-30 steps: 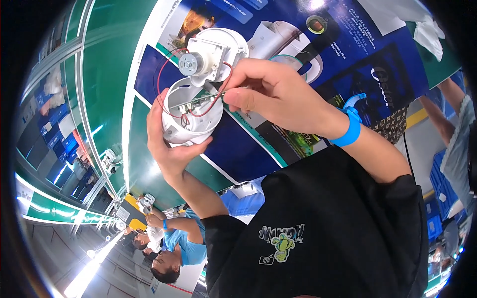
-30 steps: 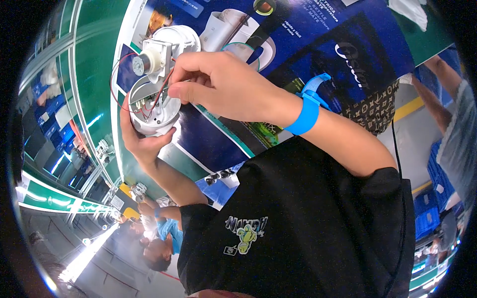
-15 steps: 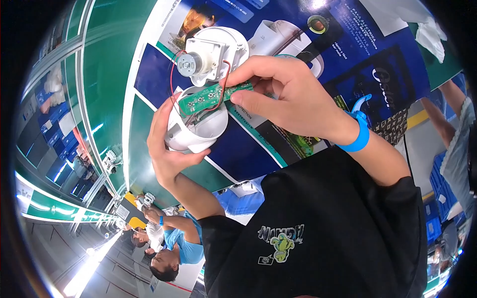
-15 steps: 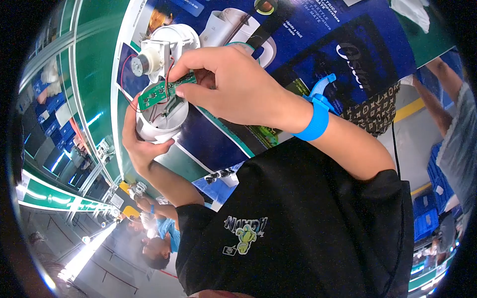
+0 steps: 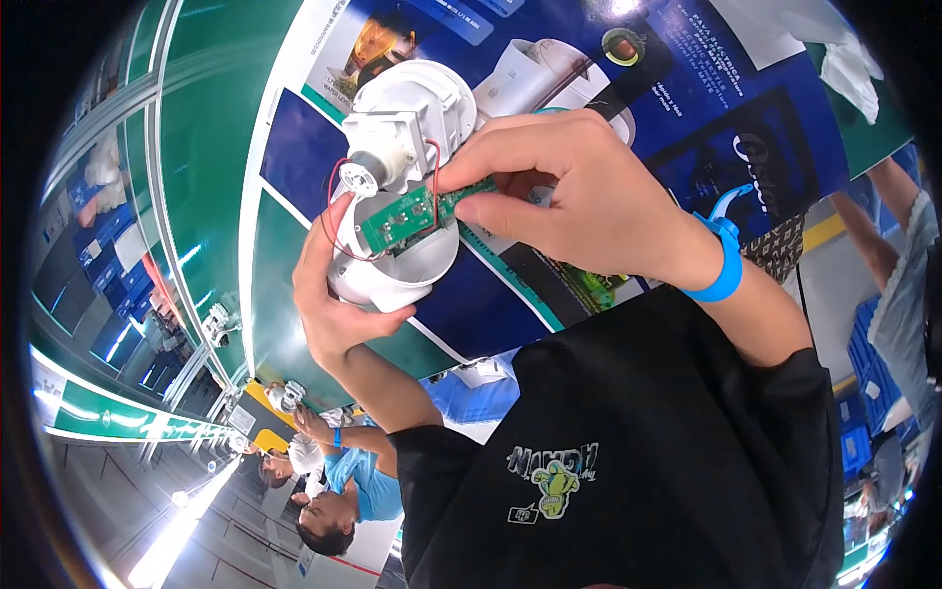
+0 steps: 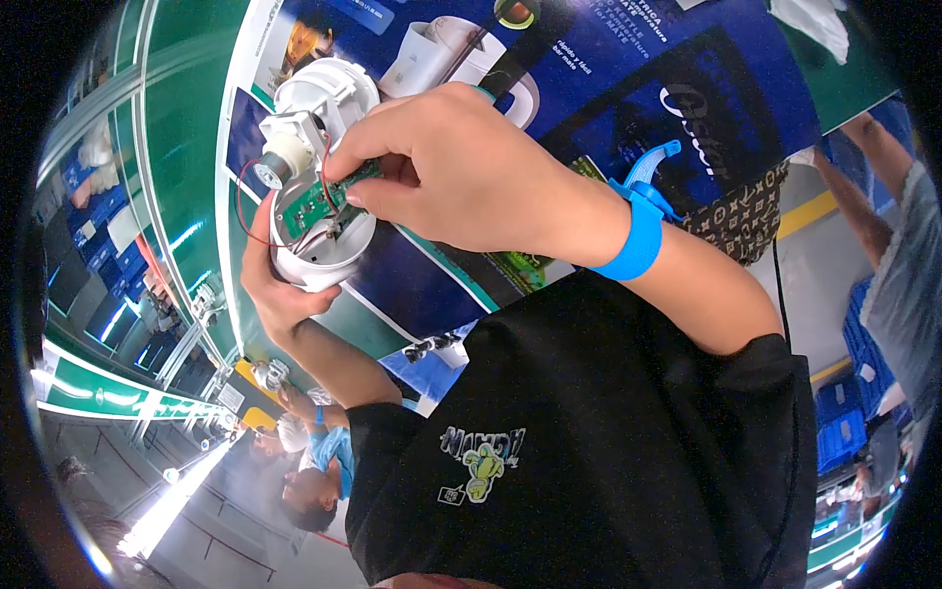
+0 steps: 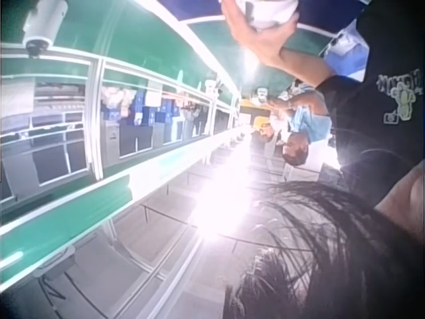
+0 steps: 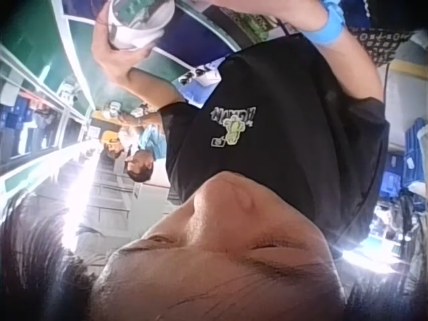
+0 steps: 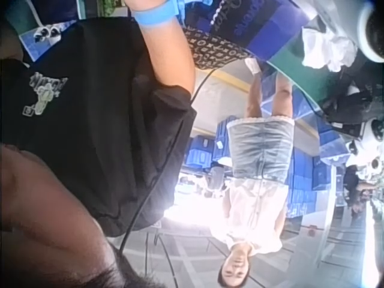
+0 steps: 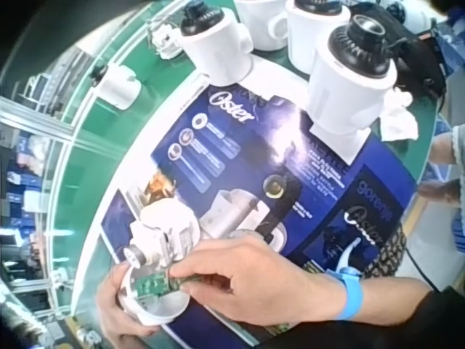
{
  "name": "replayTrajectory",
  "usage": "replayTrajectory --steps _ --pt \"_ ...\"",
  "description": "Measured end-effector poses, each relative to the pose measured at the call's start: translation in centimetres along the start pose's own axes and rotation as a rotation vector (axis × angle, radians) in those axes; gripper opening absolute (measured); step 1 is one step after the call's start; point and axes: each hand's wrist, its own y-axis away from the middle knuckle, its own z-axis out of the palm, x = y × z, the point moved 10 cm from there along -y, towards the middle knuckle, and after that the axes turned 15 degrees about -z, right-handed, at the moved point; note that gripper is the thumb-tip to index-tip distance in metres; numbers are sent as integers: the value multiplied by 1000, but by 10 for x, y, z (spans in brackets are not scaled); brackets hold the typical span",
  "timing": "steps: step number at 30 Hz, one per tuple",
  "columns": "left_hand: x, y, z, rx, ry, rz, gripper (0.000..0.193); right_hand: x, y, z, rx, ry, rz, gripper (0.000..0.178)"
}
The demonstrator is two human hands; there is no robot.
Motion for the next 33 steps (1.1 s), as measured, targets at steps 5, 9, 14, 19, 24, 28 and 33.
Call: replayTrajectory --steps 5,9,14,19,24,28,33 --pt "-2 0 0 10 76 -27 99 3 2 -1 22 -60 5 19" --pt "2 -3 1 -29 30 19 100 3 3 2 -35 -19 12 23" --pt "7 -5 6 -101 13 38 102 1 2 -1 -47 46 14 22" --pt "8 -7 14 -215 182 -31 106 2 -1 0 -87 72 60 20" --pt "7 -11 19 -305 223 -128 108 3 -2 -4 5 -7 98 15" --pt "10 -12 20 -339 137 -135 107 1 -5 -6 -6 21 78 14" --pt "11 -14 20 -359 126 -176 107 -8 -7 -9 51 116 -15 12"
